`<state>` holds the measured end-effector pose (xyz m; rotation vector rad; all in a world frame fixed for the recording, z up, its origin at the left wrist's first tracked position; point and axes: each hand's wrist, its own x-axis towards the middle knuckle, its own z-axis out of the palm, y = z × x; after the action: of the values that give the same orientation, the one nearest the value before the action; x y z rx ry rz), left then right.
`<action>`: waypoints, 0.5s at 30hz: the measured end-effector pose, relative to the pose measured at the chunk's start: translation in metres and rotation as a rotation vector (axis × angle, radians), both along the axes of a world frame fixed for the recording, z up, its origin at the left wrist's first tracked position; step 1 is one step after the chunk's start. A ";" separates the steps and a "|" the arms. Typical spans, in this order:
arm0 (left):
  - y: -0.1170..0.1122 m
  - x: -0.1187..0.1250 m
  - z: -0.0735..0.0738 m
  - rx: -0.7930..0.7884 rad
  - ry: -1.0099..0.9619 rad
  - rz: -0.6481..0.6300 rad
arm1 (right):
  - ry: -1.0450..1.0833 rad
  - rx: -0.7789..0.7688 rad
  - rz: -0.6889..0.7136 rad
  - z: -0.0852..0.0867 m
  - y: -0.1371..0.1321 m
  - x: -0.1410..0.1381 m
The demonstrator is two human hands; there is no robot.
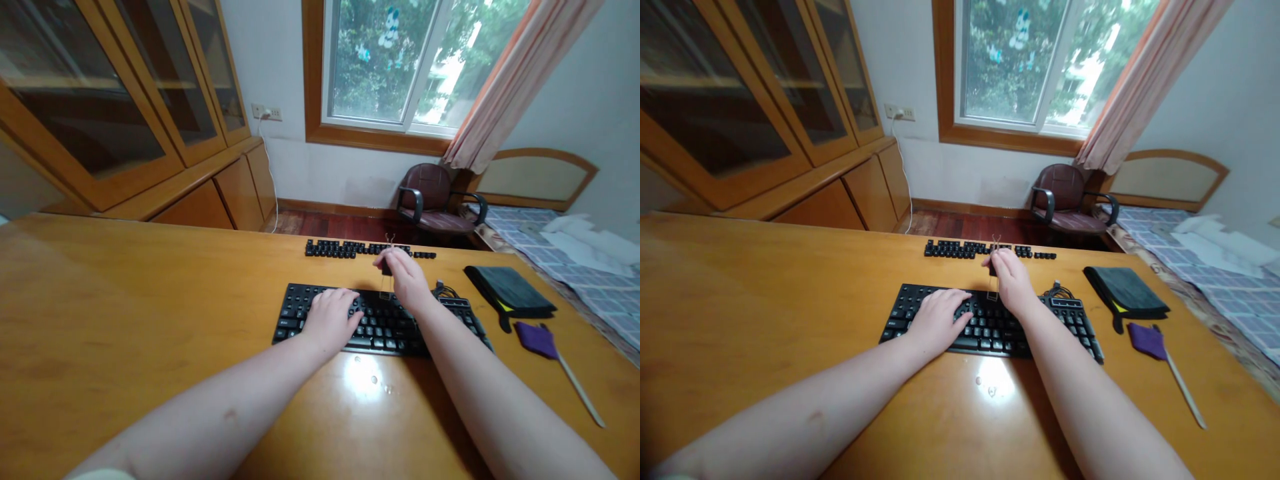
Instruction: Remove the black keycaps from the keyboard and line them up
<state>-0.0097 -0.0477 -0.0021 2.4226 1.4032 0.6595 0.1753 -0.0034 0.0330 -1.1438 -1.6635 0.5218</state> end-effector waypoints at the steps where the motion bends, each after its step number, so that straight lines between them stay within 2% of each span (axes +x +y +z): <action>1: -0.001 0.000 0.000 0.004 0.013 -0.010 | -0.091 0.004 -0.001 0.000 -0.012 0.001; 5: -0.004 -0.001 0.001 0.025 0.056 -0.014 | -0.218 -0.038 0.037 -0.004 -0.034 0.001; 11: -0.009 -0.001 0.003 0.052 0.084 0.002 | -0.268 -0.142 0.133 -0.009 -0.029 -0.010; 15: -0.009 -0.001 0.000 0.083 0.067 -0.046 | -0.307 -0.174 0.124 -0.013 -0.029 -0.012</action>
<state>-0.0108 -0.0570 -0.0019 2.5558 1.3663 0.6427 0.1637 -0.0328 0.0198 -1.3026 -1.9940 0.6016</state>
